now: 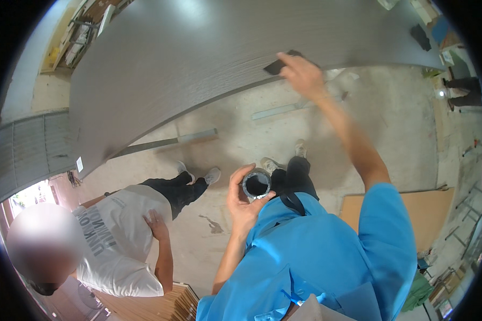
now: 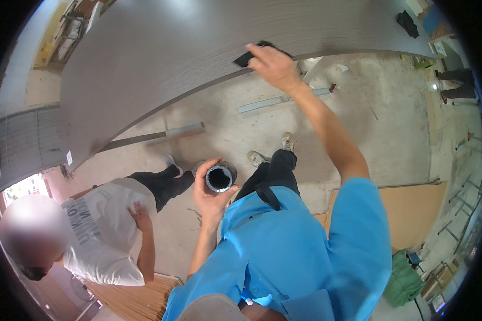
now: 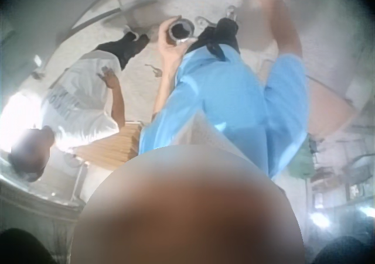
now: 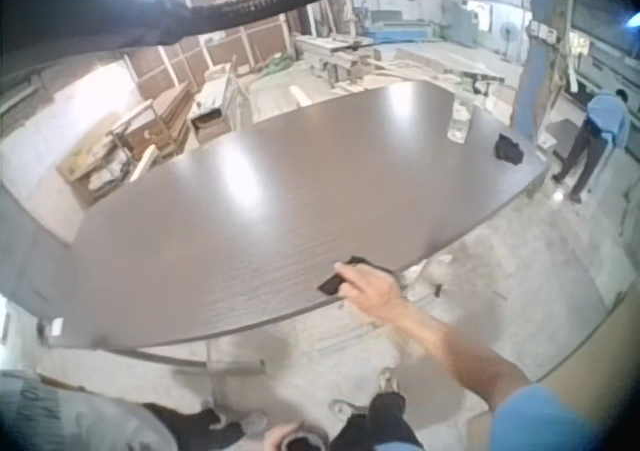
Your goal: The person holds a small container of dark adhesive and uses a brush to apply it along the edge of a large grey board. They repeatedly dip the brush into the container and spread the adhesive along the board's edge while another person stands nearby.
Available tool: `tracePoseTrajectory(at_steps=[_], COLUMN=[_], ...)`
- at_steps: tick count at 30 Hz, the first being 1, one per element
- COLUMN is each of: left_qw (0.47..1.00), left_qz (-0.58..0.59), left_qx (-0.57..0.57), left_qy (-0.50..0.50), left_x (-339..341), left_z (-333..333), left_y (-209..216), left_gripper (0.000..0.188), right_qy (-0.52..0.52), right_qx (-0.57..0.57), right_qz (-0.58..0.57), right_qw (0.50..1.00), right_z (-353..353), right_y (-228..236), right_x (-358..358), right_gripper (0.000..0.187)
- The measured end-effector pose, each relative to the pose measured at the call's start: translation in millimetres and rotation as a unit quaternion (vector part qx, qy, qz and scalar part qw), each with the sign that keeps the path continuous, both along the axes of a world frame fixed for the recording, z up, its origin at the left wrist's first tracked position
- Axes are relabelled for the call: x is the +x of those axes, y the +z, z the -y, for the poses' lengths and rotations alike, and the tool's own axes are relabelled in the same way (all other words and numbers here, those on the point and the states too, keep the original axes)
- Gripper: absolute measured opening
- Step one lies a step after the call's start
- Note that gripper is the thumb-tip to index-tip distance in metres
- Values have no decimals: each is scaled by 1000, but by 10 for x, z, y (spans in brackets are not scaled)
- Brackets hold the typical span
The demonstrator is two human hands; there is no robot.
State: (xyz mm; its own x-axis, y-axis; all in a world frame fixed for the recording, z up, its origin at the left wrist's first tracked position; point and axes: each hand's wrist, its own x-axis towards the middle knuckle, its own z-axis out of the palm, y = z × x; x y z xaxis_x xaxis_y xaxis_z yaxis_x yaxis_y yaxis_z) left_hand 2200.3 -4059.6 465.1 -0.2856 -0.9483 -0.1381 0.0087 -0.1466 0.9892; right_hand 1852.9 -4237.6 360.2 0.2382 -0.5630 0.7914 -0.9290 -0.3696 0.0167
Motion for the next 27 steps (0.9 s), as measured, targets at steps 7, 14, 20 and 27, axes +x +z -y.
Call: tracePoseTrajectory(at_steps=[7,14,20,27], left_qw=[1000,995,996,1000], left_qz=[-2,21,10,-11], left_qx=[-28,-26,-1,-18], left_qy=[7,92,88,-13], left_x=[-9,164,277,-51], left_z=[20,-95,-121,82], left_y=[72,142,112,151], left_gripper=[82,81,81,78], right_qy=[-2,43,120,-78], right_qx=[-22,-22,39,67], right_qz=[58,102,127,88], right_qw=[998,994,984,991], right_z=[217,774,805,-38], right_y=[-76,71,103,46], right_x=[667,2678,2673,367], right_gripper=[23,13,13,14])
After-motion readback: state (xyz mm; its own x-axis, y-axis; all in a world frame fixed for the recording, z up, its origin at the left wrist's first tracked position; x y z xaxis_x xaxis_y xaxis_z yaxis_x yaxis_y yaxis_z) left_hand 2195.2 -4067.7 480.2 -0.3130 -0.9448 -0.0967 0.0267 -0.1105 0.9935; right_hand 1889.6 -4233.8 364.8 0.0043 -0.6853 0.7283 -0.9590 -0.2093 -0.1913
